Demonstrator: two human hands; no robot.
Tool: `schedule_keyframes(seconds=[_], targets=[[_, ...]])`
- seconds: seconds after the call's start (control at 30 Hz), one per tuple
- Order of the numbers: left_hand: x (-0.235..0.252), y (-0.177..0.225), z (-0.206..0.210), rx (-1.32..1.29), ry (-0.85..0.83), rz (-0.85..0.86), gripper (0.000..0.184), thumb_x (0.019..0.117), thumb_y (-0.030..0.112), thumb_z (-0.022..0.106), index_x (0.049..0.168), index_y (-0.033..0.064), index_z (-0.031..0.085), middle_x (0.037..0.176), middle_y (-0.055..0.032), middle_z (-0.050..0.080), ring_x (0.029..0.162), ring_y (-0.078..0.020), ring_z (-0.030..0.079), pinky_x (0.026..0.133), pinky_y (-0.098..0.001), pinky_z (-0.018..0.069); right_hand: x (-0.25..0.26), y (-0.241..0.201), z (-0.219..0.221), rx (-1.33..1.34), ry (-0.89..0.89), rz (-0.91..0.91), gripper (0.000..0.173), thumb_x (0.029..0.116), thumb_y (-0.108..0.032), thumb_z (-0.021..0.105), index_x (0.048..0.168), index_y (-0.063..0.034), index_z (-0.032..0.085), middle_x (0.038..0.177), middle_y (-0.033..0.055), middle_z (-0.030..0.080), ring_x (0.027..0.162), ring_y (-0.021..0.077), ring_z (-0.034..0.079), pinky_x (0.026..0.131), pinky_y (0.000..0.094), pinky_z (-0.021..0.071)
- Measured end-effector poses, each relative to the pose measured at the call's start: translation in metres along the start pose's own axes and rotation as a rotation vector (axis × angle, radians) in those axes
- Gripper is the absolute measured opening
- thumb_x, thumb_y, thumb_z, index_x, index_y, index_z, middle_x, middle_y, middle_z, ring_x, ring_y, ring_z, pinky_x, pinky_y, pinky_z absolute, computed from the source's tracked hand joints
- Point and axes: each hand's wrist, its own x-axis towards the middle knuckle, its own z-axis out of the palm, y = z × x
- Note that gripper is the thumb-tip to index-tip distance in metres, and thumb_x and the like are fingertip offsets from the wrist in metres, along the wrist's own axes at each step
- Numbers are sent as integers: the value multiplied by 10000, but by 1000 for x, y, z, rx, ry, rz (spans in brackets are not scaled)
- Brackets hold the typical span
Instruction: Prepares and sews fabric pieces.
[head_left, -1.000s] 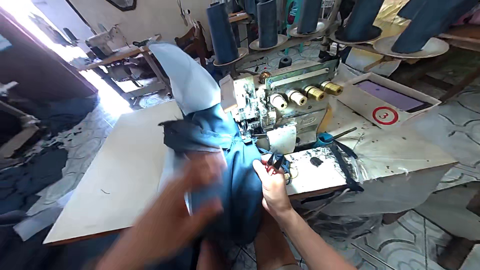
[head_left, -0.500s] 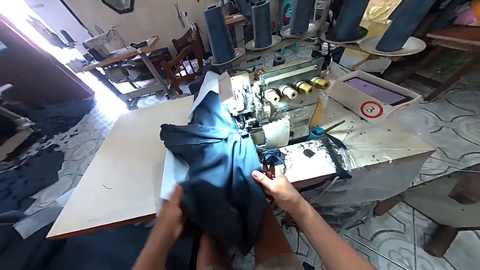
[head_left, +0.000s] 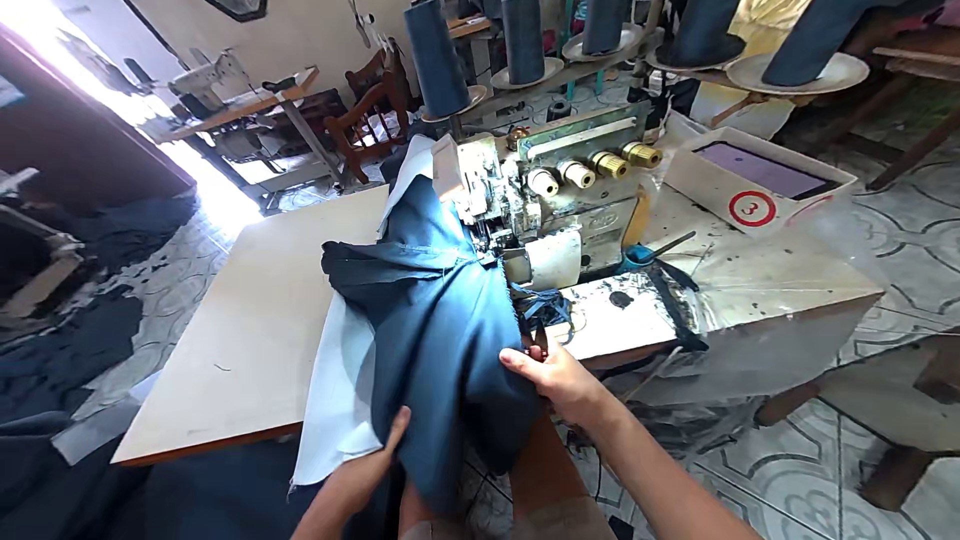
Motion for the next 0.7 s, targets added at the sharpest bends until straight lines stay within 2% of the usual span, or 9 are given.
schedule_keyframes(seconds=[0.1, 0.23, 0.3, 0.37, 0.43, 0.5, 0.6, 0.67, 0.7], targets=[[9, -9, 25, -273, -268, -48, 520, 1125, 328, 270, 1544, 28, 336, 1499, -96, 506, 1370, -120, 496, 1146, -316, 427, -1, 4, 5, 122, -114, 33, 85, 979, -84, 581, 969, -161, 614, 824, -91, 716, 770, 6, 686, 742, 220, 581], [8, -3, 35, -549, -449, 52, 391, 1103, 376, 295, 1229, 194, 618, 1091, 61, 756, 1033, -49, 704, 923, -266, 579, -1, -6, 12, 328, -185, 69, 184, 1003, -99, 499, 907, -179, 635, 806, -51, 749, 734, 29, 715, 697, 214, 602], [6, 23, 25, -656, -209, 191, 369, 1096, 355, 309, 1111, 214, 650, 973, 79, 762, 911, -48, 723, 807, -266, 608, -1, -13, 13, 352, -181, 51, 197, 1005, -95, 486, 898, -174, 632, 802, -42, 748, 728, 32, 716, 691, 212, 602], [17, 61, -2, -752, 86, 344, 423, 1125, 360, 221, 1166, 172, 598, 984, 50, 745, 924, -82, 725, 798, -315, 628, -4, -18, 11, 285, -119, 41, 186, 1003, -74, 516, 887, -160, 634, 783, -41, 741, 703, 29, 706, 673, 210, 597], [32, 79, -34, -628, 219, 471, 454, 1130, 355, 168, 1236, 141, 554, 1048, 53, 726, 995, -65, 702, 884, -304, 599, -8, -18, 8, 89, -17, 47, 164, 997, -99, 576, 847, -161, 598, 673, -81, 655, 539, -18, 584, 512, 157, 499], [33, 73, -45, -202, 283, 406, 438, 1128, 319, 259, 1352, 34, 505, 1134, -12, 675, 1039, -74, 669, 929, -320, 571, -11, -8, 2, -130, 30, -4, 197, 988, -148, 621, 796, -173, 582, 599, -115, 556, 446, -30, 471, 434, 149, 424], [11, 49, -26, 229, 33, 141, 514, 1094, 389, 411, 1347, -26, 577, 1207, -160, 687, 1101, -195, 677, 970, -452, 550, -14, 9, 3, -184, -18, 4, 217, 990, -161, 617, 783, -167, 554, 564, -124, 479, 424, -20, 422, 435, 163, 407], [10, 33, -13, 214, -258, 36, 519, 1112, 367, 346, 1454, -1, 477, 1336, -90, 626, 1222, -84, 605, 1059, -327, 502, -17, 9, 15, -4, -101, 50, 189, 996, -130, 586, 820, -184, 545, 571, -136, 492, 429, -28, 424, 441, 159, 411], [13, 21, -8, 116, -329, 55, 460, 1105, 290, 356, 1435, -11, 465, 1284, -30, 625, 1169, -4, 591, 1022, -235, 500, -18, 4, 22, 125, -143, 83, 202, 1006, -121, 548, 822, -204, 533, 555, -141, 494, 422, -34, 419, 435, 152, 401]])
